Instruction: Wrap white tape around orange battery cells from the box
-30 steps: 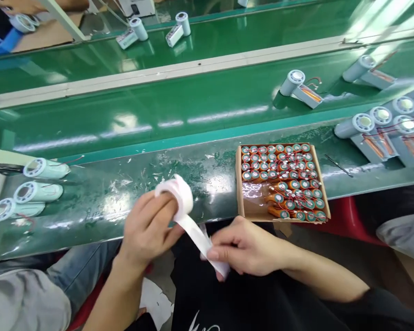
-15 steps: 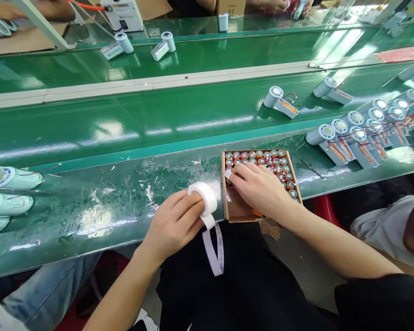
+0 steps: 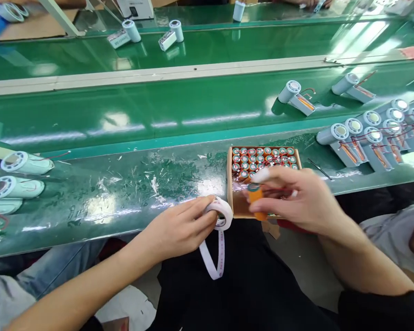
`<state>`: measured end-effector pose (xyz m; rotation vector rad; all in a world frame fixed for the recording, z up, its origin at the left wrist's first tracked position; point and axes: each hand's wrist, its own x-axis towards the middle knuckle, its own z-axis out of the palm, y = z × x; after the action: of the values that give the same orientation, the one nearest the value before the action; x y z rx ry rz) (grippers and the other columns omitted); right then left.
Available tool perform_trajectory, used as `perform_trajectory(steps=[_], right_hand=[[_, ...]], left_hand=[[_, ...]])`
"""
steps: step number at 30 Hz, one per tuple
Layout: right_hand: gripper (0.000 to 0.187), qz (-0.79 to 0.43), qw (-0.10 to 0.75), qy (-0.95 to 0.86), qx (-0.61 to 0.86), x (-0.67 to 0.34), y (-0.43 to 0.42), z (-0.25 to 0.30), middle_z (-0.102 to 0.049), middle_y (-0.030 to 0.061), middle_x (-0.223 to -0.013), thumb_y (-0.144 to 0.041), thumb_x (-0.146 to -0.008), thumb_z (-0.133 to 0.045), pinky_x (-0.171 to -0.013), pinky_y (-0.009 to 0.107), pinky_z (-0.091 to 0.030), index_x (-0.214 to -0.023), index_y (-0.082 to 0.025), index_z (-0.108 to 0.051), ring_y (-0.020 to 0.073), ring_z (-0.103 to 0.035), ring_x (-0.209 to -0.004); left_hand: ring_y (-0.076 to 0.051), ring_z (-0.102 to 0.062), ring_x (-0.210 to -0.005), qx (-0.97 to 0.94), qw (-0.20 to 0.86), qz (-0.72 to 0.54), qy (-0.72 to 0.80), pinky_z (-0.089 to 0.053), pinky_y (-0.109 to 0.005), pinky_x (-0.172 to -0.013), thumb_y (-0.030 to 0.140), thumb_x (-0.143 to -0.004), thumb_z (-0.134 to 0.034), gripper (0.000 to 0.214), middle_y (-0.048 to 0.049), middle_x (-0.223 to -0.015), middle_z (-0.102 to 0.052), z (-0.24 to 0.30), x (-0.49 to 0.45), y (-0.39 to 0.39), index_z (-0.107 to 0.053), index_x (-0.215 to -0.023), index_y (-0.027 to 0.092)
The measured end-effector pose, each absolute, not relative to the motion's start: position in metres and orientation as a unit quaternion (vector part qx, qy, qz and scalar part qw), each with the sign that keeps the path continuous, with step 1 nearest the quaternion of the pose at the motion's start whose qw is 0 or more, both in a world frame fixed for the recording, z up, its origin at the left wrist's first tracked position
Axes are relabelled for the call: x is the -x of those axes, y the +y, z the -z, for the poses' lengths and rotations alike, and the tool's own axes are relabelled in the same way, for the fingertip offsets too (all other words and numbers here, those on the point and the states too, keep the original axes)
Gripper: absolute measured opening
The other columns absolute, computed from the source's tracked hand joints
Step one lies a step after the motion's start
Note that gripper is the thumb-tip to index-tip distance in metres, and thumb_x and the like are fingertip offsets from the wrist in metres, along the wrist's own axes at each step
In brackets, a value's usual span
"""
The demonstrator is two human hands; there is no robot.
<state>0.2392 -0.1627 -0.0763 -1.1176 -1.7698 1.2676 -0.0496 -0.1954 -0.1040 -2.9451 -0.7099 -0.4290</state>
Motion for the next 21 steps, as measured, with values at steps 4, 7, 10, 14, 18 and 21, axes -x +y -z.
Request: perform_trajectory(steps=[4,7,10,14,18,21], right_hand=[[0.023,-0.512,0.268,-0.702,0.416,-0.216,-0.167,0.100,-0.077,-0.0003,-0.086,-0.039,-0.090,-0.085,-0.064,0.025,-0.062,-0.105,-0.023,-0.076,0.0193,-0.075,-0.074],[0.033,-0.508,0.369,-0.617,0.475,-0.203,-0.172,0.120,-0.077,0.0009,-0.085,-0.041,-0.087,-0.088,-0.063,0.027,-0.063,-0.111,-0.022,-0.076,0.0203,-0.075,-0.073],[0.044,-0.477,0.552,-0.462,0.504,-0.192,-0.177,0.134,-0.079,0.0027,-0.093,-0.045,-0.090,-0.086,-0.068,0.032,-0.066,-0.126,-0.024,-0.071,0.0220,-0.076,-0.077],[0.031,-0.448,0.528,-0.501,0.520,-0.201,-0.175,0.129,-0.080,0.0031,-0.099,-0.039,-0.086,-0.090,-0.077,0.036,-0.069,-0.110,-0.025,-0.079,0.0245,-0.078,-0.085],[0.039,-0.584,0.317,-0.589,0.460,-0.228,-0.159,0.106,-0.079,0.0053,-0.108,-0.039,-0.087,-0.089,-0.088,0.043,-0.069,-0.121,-0.024,-0.078,0.0284,-0.078,-0.096],[0.036,-0.587,0.294,-0.603,0.454,-0.229,-0.152,0.102,-0.079,0.0066,-0.108,-0.037,-0.088,-0.088,-0.089,0.042,-0.069,-0.120,-0.023,-0.077,0.0286,-0.078,-0.098]], left_hand=[[-0.026,-0.066,-0.120,0.972,0.087,0.112,-0.188,-0.052,-0.038,-0.112,0.008,-0.094,-0.059,0.023,-0.0096,-0.108,-0.074,0.093,0.040,-0.193,-0.077,-0.106,0.014],[-0.024,-0.067,-0.107,0.963,0.136,0.089,-0.213,-0.055,-0.037,-0.101,0.009,-0.097,-0.053,0.027,-0.0085,-0.106,-0.074,0.083,0.031,-0.192,-0.076,-0.111,0.014],[-0.019,-0.063,-0.081,0.947,0.168,0.095,-0.256,-0.053,-0.035,-0.071,0.014,-0.099,-0.055,0.024,-0.0060,-0.098,-0.072,0.075,0.023,-0.191,-0.075,-0.113,0.016],[-0.018,-0.058,-0.080,0.952,0.141,0.105,-0.250,-0.049,-0.034,-0.069,0.012,-0.099,-0.055,0.021,-0.0061,-0.092,-0.070,0.077,0.020,-0.185,-0.076,-0.100,0.016],[-0.019,-0.058,-0.090,0.976,0.078,0.095,-0.178,-0.048,-0.035,-0.082,0.005,-0.093,-0.058,0.025,-0.0044,-0.089,-0.070,0.078,0.027,-0.175,-0.076,-0.089,0.022],[-0.021,-0.056,-0.092,0.982,0.061,0.098,-0.152,-0.046,-0.035,-0.080,0.002,-0.086,-0.063,0.027,-0.0034,-0.081,-0.068,0.072,0.028,-0.172,-0.072,-0.078,0.025]])
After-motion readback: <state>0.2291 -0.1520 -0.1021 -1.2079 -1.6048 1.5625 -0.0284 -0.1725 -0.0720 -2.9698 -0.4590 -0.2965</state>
